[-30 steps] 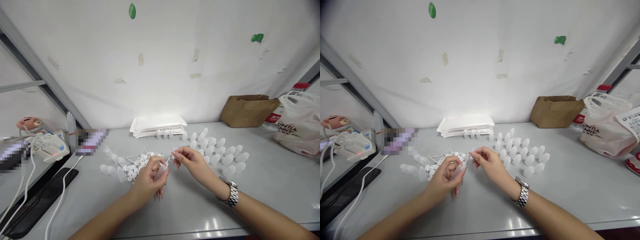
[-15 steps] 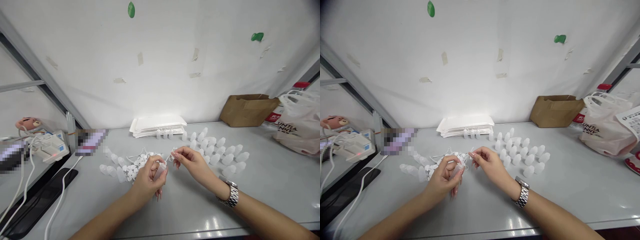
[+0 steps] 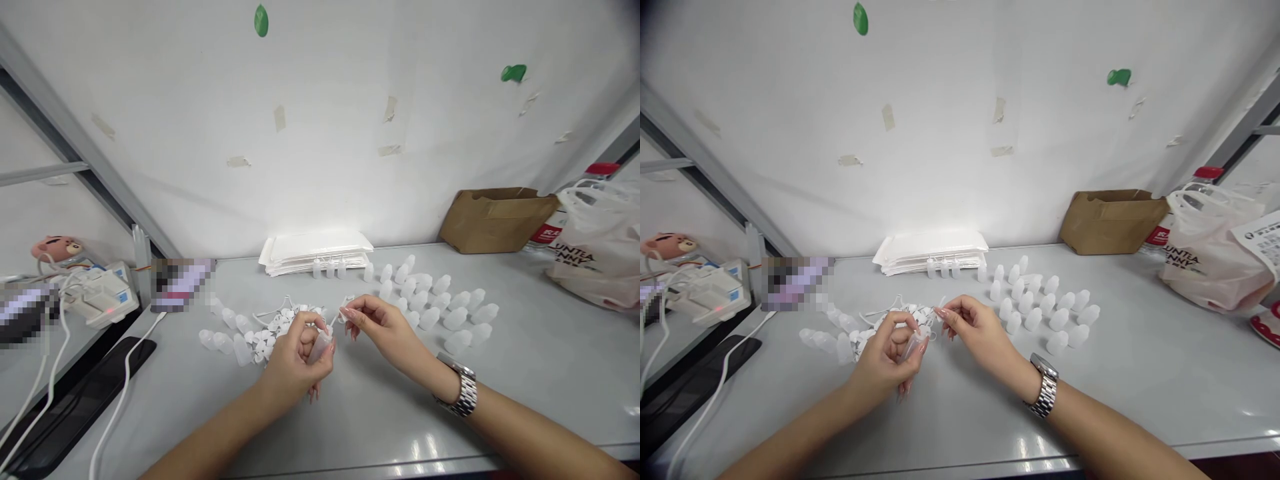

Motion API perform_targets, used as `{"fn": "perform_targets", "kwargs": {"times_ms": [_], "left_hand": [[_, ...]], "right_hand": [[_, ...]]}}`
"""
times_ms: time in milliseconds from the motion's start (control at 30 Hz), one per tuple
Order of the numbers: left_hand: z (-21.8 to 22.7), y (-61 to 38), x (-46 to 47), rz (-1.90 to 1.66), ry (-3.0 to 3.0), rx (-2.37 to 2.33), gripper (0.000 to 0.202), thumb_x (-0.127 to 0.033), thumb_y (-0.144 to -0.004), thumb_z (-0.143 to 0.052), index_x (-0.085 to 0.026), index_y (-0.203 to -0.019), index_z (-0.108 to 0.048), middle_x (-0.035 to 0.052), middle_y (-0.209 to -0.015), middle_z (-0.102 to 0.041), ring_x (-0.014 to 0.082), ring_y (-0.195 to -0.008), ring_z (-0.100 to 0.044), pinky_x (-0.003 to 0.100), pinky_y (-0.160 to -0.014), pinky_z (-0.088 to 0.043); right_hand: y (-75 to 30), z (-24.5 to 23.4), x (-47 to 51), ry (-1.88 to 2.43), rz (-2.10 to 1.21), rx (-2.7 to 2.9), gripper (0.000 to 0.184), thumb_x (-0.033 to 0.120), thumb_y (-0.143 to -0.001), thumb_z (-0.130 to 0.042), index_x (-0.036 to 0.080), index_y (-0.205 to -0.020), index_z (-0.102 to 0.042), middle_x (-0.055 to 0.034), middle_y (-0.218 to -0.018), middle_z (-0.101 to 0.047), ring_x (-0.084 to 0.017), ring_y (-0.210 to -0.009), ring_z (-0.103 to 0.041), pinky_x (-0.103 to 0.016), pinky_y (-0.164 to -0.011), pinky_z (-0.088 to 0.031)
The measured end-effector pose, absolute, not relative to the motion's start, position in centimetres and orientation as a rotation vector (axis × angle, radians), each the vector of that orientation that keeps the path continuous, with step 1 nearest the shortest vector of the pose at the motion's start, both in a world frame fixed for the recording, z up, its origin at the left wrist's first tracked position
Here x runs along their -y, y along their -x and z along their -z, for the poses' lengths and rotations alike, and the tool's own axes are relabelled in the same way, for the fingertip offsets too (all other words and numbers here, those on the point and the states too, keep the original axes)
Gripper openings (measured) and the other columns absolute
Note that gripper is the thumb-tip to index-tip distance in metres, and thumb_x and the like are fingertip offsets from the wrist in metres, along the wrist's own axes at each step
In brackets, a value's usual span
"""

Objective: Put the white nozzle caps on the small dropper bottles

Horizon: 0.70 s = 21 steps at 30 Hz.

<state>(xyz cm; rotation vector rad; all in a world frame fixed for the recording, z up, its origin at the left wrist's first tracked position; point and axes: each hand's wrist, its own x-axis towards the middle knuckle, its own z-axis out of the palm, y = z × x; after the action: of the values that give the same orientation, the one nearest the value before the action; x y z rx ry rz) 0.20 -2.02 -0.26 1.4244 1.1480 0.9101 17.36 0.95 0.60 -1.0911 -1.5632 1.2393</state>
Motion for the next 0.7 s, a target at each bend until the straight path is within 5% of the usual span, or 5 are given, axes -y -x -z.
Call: {"fn": "perform_targets", "kwargs": {"times_ms": [700], "left_hand": [[0.7,-0.6,2.4,-0.956,-1.356,-1.175,0.028,-0.021,-0.071,-0.057,-0.024,-0.084,-0.032,-0.0131,-0.051,-0.053,0.0061,-0.031,-0.047,0.015,-0.029,-0.039]], "right_hand": [[-17.2,-0.4,-0.4,0.877,-1.272,1.667,0.012,0.029,-0.081,-0.058,0.019,-0.089,-0.059,0.002,-0.069,-0.054,-0.011,-0.066,-0.052,-0.025,-0.062,-0.044]]}}
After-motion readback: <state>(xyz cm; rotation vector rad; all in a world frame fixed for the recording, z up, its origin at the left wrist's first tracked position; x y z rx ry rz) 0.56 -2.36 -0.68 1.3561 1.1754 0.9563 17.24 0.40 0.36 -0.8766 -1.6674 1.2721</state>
